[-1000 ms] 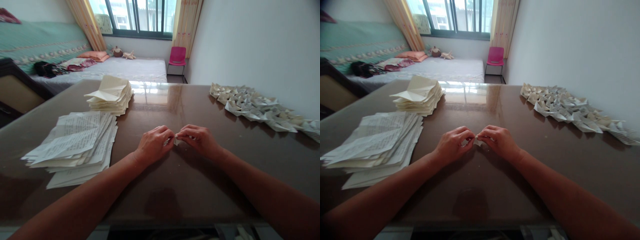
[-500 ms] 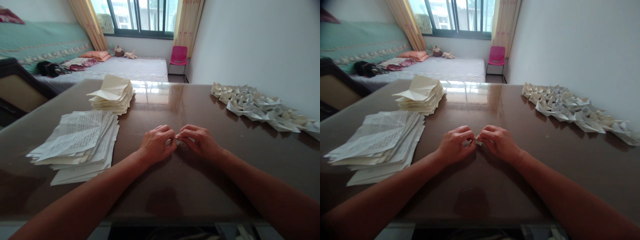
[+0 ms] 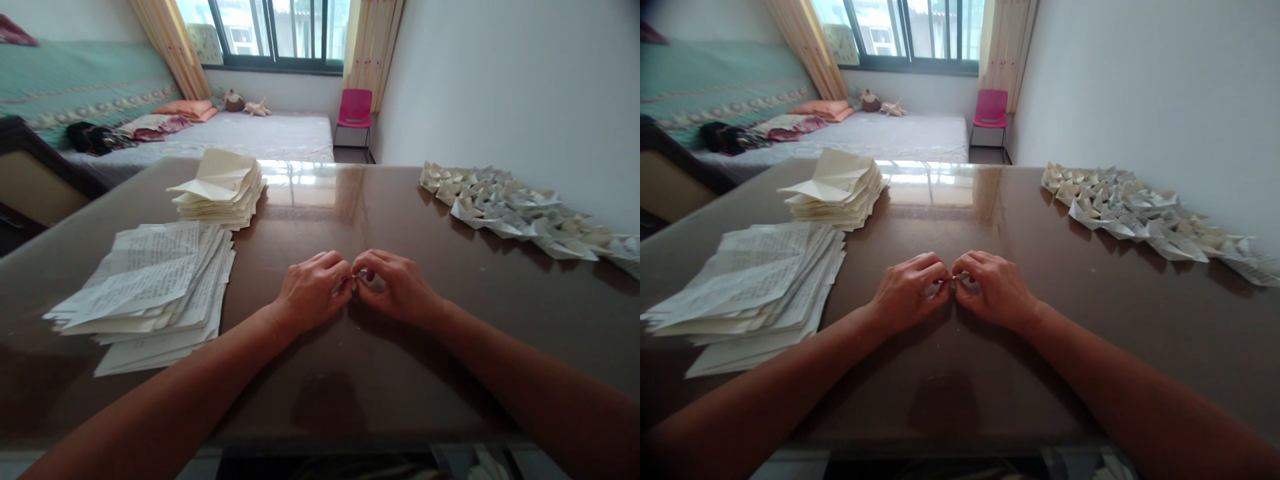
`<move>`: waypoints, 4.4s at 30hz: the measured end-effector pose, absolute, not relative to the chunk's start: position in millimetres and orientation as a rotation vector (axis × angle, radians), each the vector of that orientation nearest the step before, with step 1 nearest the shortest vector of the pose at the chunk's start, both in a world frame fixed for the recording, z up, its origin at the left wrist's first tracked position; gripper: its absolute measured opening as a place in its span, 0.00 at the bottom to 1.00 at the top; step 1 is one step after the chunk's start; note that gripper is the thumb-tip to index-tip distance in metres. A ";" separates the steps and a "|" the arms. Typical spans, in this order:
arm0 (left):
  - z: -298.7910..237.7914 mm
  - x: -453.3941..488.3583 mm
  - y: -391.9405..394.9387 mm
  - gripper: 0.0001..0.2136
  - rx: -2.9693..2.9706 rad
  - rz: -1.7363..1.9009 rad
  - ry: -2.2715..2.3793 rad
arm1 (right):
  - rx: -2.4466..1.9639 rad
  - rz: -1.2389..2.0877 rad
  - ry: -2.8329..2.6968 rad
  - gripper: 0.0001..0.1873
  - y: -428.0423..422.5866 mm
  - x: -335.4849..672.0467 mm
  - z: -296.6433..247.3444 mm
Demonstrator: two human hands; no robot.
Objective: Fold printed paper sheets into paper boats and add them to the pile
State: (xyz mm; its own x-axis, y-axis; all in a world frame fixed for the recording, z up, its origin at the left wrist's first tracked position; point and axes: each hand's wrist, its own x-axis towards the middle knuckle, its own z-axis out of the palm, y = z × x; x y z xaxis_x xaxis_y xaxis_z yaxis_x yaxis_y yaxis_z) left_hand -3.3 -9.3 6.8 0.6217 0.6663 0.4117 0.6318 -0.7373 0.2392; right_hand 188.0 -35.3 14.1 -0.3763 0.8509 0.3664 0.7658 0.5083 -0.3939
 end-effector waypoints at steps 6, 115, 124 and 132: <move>10.9 -4.7 -9.5 0.05 2.758 0.762 1.134 | -1.304 0.256 -2.252 0.04 -33.1 190.6 14.4; -3.3 -12.9 25.4 0.16 1.967 0.669 1.121 | -1.250 1.099 -1.686 0.18 -4.1 207.1 -9.3; -6.4 -14.9 23.7 0.12 1.869 0.546 1.031 | -1.225 1.155 -1.724 0.20 -3.5 209.3 -12.7; -0.2 -12.1 19.5 0.11 2.055 0.503 1.066 | -1.161 1.134 -1.727 0.15 -5.3 206.9 -12.9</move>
